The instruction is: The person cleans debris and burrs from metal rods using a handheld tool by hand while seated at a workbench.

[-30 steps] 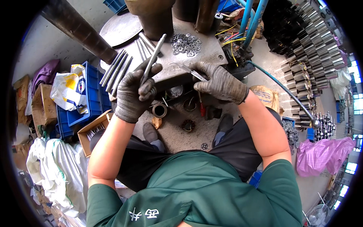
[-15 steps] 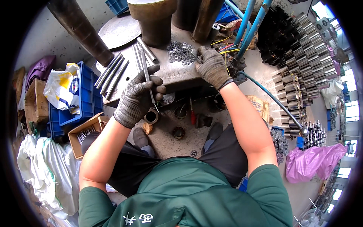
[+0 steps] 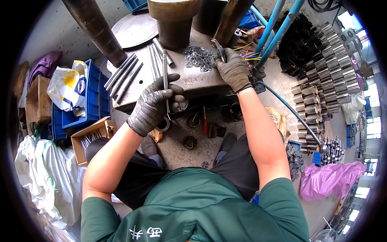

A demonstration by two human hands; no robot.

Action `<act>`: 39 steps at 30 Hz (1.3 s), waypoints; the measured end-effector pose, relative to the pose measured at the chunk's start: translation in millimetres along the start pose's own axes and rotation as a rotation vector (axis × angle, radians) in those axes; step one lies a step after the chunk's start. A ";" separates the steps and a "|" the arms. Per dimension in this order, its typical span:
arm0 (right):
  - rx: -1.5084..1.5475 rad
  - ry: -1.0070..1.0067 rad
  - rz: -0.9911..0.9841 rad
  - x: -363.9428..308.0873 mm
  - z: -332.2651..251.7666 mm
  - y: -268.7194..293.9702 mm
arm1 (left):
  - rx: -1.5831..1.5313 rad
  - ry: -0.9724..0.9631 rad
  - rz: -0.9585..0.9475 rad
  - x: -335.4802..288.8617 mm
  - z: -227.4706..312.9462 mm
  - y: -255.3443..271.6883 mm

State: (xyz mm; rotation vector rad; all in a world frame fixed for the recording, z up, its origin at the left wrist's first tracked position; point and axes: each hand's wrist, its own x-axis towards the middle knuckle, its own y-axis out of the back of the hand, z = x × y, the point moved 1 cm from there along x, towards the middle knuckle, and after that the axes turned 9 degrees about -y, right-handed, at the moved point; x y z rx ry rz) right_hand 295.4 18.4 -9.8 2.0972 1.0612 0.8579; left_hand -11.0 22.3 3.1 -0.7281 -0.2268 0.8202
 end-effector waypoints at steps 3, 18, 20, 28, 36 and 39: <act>0.079 -0.024 -0.027 1.2 6.1 0.5 | 0.018 -0.032 0.004 2.1 2.3 1.5; -0.020 -0.035 -0.055 -5.0 6.3 1.3 | 0.109 -0.065 0.089 14.8 1.3 -4.8; -0.044 -0.020 -0.039 -5.2 7.8 1.2 | 0.105 -0.070 0.087 17.1 -0.7 -5.4; 0.648 -0.331 -0.344 -27.5 -23.6 17.1 | 0.125 -0.083 0.093 21.6 -0.5 -13.3; 1.224 -0.410 -0.738 -87.3 -77.9 18.2 | 0.340 -0.170 0.002 14.8 0.4 -28.7; 1.349 -0.518 -0.773 -90.4 -73.2 19.8 | 0.352 -0.151 -0.072 15.0 -5.5 -28.1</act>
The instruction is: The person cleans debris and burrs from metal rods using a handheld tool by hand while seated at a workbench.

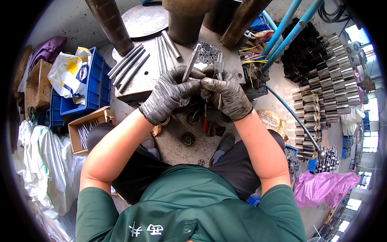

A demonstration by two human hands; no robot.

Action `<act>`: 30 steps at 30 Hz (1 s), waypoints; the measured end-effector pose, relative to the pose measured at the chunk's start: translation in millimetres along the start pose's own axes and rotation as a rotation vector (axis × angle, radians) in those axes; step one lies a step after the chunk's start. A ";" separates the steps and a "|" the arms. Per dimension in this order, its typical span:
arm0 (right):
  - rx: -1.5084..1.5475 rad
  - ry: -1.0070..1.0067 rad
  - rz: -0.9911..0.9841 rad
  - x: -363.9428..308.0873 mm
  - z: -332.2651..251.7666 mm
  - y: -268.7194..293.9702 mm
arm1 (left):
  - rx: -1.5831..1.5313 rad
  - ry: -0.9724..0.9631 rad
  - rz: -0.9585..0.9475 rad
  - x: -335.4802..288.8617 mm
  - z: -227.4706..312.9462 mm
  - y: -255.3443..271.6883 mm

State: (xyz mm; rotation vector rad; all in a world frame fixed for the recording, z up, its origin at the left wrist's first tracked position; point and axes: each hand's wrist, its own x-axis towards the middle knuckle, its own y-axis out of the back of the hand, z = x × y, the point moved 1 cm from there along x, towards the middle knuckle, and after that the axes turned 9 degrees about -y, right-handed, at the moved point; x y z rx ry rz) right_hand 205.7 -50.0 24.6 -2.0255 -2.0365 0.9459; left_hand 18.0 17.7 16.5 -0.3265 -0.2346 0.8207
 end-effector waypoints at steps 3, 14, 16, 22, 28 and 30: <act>0.038 0.022 -0.041 0.5 8.1 2.9 | 0.003 -0.022 -0.006 -2.7 1.6 -6.9; 0.131 -0.036 -0.085 -2.0 21.2 6.6 | -0.009 0.042 -0.005 -7.3 6.4 -6.4; 0.227 -0.086 -0.055 -0.6 16.5 9.9 | -0.001 0.062 0.030 -7.5 10.0 -6.7; 0.256 -0.276 -0.058 -28.0 -12.1 -8.3 | -0.067 0.213 0.228 -3.5 8.7 14.0; -1.385 0.404 0.292 -40.3 -12.8 -11.9 | -0.260 0.262 0.301 -5.5 10.4 22.5; -1.459 0.673 0.332 -34.3 -10.8 -13.0 | -0.315 0.262 0.327 -5.8 12.3 21.3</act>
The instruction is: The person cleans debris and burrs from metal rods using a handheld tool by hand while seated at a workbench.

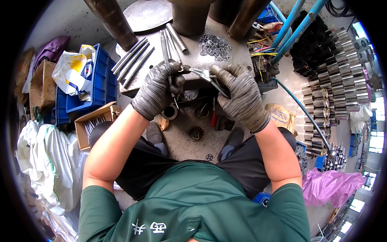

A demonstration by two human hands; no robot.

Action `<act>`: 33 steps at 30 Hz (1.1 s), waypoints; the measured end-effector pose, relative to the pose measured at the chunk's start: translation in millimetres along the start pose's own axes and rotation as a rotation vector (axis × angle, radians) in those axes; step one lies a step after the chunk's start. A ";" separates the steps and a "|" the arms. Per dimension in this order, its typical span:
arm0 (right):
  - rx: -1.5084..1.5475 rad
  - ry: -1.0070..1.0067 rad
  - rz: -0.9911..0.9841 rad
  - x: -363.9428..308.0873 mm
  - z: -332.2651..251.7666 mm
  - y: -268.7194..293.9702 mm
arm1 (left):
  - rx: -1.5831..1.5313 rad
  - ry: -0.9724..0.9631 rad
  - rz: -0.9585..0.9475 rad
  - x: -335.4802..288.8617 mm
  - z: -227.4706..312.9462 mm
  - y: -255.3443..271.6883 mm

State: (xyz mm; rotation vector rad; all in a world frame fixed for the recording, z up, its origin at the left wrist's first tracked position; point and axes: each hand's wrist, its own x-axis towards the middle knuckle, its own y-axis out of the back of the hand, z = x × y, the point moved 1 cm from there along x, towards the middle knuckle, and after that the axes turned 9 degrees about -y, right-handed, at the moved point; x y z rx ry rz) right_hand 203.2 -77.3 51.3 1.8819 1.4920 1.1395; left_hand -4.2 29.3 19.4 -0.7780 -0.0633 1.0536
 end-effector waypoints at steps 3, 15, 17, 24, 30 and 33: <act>-0.065 0.169 0.052 4.9 -3.6 1.4 | 0.044 -0.009 -0.049 0.1 0.6 6.4; -0.074 0.172 0.062 6.9 -3.2 4.5 | 0.088 -0.073 -0.116 -2.3 -3.2 1.5; -0.128 0.192 0.059 7.3 -3.3 5.8 | 0.175 -0.057 -0.058 -4.7 -2.2 -1.6; -0.042 0.013 0.002 1.7 15.6 3.3 | 0.437 -0.135 -0.082 -9.2 4.1 -5.6; 0.192 -0.214 0.025 3.0 22.8 13.7 | 0.690 -0.315 -0.155 -10.7 4.0 2.3; 0.255 -0.281 0.011 1.2 28.3 18.1 | 0.667 -0.309 -0.173 -12.7 3.2 2.6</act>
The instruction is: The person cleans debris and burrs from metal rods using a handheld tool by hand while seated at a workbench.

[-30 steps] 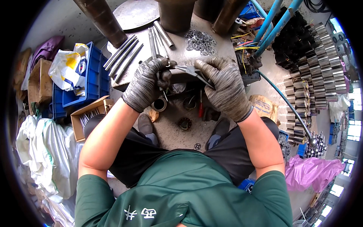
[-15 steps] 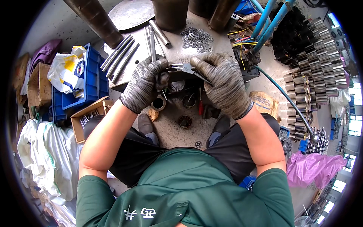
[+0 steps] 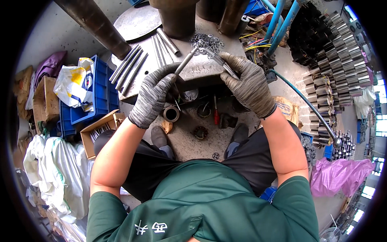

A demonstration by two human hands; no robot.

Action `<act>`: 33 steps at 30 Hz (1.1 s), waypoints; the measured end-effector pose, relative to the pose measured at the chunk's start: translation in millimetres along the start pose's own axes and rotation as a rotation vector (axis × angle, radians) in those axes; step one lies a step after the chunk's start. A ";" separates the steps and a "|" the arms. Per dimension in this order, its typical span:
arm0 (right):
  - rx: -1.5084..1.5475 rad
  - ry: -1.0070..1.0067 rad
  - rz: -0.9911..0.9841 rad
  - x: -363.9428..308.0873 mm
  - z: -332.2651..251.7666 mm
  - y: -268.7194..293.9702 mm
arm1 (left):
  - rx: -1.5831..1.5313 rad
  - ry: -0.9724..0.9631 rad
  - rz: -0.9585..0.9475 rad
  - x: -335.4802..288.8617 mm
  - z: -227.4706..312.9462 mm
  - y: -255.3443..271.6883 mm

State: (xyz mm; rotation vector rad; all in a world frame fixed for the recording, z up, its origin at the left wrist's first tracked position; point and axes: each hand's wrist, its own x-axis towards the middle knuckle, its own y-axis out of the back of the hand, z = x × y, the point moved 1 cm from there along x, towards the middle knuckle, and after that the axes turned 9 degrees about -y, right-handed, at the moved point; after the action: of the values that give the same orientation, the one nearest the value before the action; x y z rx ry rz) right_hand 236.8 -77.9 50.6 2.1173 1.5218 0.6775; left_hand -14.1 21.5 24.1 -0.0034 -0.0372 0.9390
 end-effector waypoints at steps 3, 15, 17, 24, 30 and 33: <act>-0.073 0.013 -0.045 0.9 -0.2 5.1 | -0.031 -0.014 0.001 -2.1 2.1 -1.2; -0.128 -0.056 -0.386 0.4 -0.3 14.0 | 0.245 -0.140 -0.113 -4.4 1.8 7.3; 0.000 0.008 -0.457 -1.9 5.9 5.9 | 0.047 -0.014 -0.172 -5.8 3.1 3.6; -0.040 0.141 -0.477 -6.6 6.3 -1.3 | -0.029 0.107 -0.227 -7.7 6.9 1.8; -0.070 0.207 -0.453 -6.0 8.9 -2.2 | -0.084 0.145 -0.223 -5.0 5.7 1.1; -0.090 0.274 -0.430 -4.3 12.9 -2.3 | -0.152 0.191 -0.226 -4.3 5.6 -0.6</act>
State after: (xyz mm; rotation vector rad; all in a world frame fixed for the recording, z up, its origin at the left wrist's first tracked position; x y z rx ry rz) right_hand 241.9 -82.2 38.6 1.6003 1.9701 0.8776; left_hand -16.3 17.7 29.6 -0.2255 0.0670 0.7053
